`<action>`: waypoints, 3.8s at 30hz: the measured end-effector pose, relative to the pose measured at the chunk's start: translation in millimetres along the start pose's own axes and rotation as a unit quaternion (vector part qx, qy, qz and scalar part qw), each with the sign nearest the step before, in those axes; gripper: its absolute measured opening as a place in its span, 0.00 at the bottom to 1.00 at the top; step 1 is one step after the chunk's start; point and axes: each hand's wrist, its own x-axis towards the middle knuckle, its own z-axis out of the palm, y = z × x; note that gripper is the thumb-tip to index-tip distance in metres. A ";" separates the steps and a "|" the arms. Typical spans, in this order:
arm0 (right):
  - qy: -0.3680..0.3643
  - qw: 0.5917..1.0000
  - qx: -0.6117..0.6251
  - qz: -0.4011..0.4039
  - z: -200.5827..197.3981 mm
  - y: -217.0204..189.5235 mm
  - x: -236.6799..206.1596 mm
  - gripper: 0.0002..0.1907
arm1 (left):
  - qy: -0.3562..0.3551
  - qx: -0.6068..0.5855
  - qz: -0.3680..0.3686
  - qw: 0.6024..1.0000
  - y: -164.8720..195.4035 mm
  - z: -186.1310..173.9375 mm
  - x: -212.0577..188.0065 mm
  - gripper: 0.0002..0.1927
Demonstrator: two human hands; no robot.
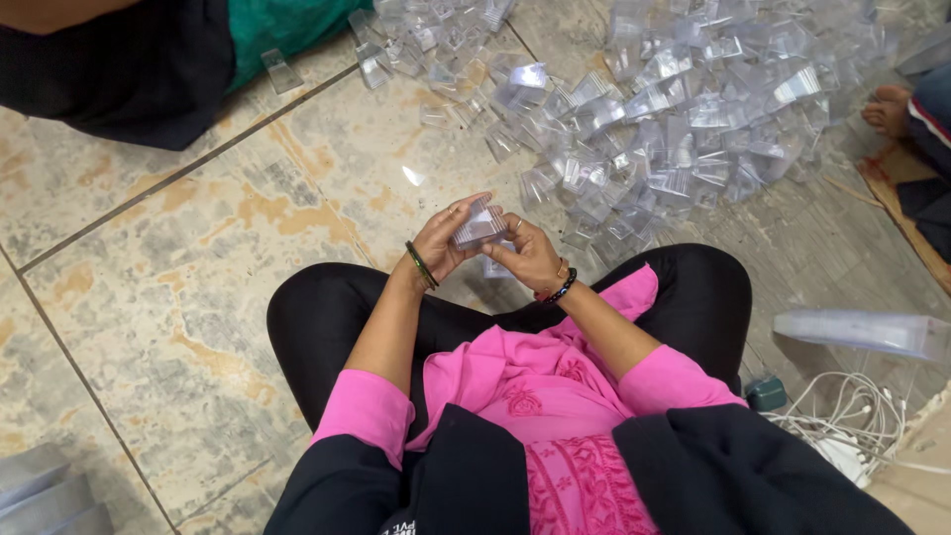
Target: The person sits cross-legged on the floor among piles of clear plastic box components, picks up box halves and lids one at a time, folds and snaps them together by hand, and sets the assembled boxes onto a growing stack beside them.
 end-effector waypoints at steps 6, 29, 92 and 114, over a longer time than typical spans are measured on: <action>0.076 0.995 0.002 0.072 -8.7 -24.0 -10.7 0.13 | -0.033 0.197 0.115 0.973 -19.5 -7.9 11.4 0.28; 0.109 0.812 -0.571 0.053 -52.4 -43.7 78.5 0.10 | 0.137 0.505 -0.092 0.847 -43.0 -23.8 24.8 0.35; -0.041 0.997 -0.064 -0.033 22.7 -102.4 -59.8 0.36 | -0.030 0.267 0.258 0.928 -0.5 81.8 -61.3 0.50; -0.064 0.808 -0.532 -0.245 -22.4 -90.8 -29.3 0.12 | 0.075 0.731 -0.181 0.654 -5.8 23.6 -8.4 0.65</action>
